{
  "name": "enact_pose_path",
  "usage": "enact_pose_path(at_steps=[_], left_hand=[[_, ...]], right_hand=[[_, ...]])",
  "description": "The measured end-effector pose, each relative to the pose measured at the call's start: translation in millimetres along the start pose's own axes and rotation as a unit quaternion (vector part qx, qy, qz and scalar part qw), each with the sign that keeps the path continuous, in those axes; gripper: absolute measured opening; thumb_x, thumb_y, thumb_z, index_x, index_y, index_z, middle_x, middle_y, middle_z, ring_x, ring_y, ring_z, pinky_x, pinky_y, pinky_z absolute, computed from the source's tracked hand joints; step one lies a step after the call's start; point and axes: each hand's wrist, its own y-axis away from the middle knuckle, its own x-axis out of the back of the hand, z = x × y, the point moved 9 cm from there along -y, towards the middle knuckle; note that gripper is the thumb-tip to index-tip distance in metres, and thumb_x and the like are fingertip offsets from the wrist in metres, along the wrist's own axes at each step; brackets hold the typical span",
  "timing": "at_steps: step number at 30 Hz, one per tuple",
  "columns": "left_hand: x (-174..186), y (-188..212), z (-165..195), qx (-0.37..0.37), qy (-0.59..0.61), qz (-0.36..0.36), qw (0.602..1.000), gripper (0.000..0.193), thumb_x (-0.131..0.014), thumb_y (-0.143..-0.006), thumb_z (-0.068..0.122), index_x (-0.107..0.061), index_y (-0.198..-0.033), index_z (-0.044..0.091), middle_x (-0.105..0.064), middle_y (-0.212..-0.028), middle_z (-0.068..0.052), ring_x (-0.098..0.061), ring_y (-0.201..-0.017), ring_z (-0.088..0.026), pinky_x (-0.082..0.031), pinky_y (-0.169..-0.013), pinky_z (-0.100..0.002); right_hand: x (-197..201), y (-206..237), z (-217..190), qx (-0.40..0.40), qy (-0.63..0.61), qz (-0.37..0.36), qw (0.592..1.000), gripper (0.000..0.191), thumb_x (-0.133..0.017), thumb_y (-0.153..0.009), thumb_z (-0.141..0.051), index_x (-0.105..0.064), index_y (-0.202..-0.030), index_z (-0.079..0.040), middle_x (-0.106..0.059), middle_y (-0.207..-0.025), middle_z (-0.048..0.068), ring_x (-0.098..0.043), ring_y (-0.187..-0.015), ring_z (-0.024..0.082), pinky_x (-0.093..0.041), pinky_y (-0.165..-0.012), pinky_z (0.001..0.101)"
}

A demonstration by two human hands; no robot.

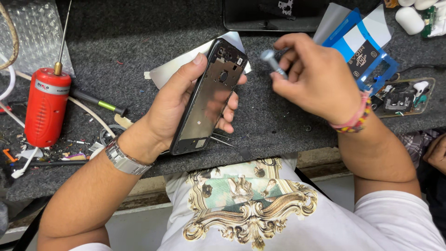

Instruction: The person disassembles a smartphone by removing the back cover and unscrewing internal components. They separate the phone into two halves, revealing the battery and circuitry, then handle the internal parts and back cover.

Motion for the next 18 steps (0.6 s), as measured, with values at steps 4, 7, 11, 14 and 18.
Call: enact_pose_path(at_steps=[4, 7, 11, 14, 18], left_hand=[[3, -4, 0, 0.008, 0.046, -0.013, 0.999, 0.075, -0.04, -0.108, 0.058, -0.056, -0.142, -0.007, -0.065, -0.101, -0.014, -0.066, -0.089, -0.021, -0.061, -0.084, -0.043], [3, -9, 3, 0.009, 0.062, -0.029, 0.998, 0.077, -0.039, -0.108, 0.058, -0.055, -0.143, -0.009, -0.065, -0.103, -0.016, -0.068, -0.09, -0.024, -0.061, -0.086, -0.045], [3, -15, 7, 0.013, 0.06, -0.037, 0.997, 0.08, -0.038, -0.107, 0.058, -0.052, -0.145, -0.011, -0.065, -0.105, -0.017, -0.07, -0.087, -0.027, -0.062, -0.087, -0.047], [6, -21, 6, 0.018, 0.075, -0.029, 0.997, 0.08, -0.038, -0.107, 0.058, -0.052, -0.145, -0.011, -0.065, -0.105, -0.018, -0.07, -0.088, -0.027, -0.062, -0.087, -0.047], [9, -29, 3, 0.026, 0.078, -0.014, 0.997, 0.08, -0.038, -0.107, 0.06, -0.053, -0.144, -0.01, -0.065, -0.104, -0.017, -0.07, -0.087, -0.027, -0.062, -0.086, -0.048]], right_hand=[[24, 7, 15, -0.049, -0.177, 0.041, 0.982, 0.024, -0.076, -0.1, -0.003, -0.061, -0.119, 0.0, -0.067, -0.089, 0.006, -0.066, -0.075, 0.012, -0.056, -0.066, 0.0272], [39, 9, 24, -0.038, -0.344, 0.075, 0.935, 0.019, -0.071, -0.103, -0.004, -0.055, -0.11, 0.0, -0.065, -0.093, 0.009, -0.072, -0.079, 0.013, -0.066, -0.073, 0.0306], [53, 10, 23, 0.032, -0.409, 0.113, 0.905, 0.022, -0.07, -0.107, -0.009, -0.051, -0.107, 0.001, -0.062, -0.096, 0.012, -0.072, -0.082, 0.017, -0.069, -0.078, 0.0361], [55, 12, 18, 0.07, -0.389, 0.132, 0.909, 0.022, -0.07, -0.107, -0.011, -0.052, -0.107, 0.0, -0.061, -0.101, 0.011, -0.072, -0.085, 0.017, -0.068, -0.083, 0.0359], [49, 10, 9, 0.099, -0.337, 0.15, 0.924, 0.022, -0.072, -0.1, -0.005, -0.05, -0.103, -0.001, -0.06, -0.103, 0.013, -0.072, -0.085, 0.02, -0.066, -0.085, 0.0376]])
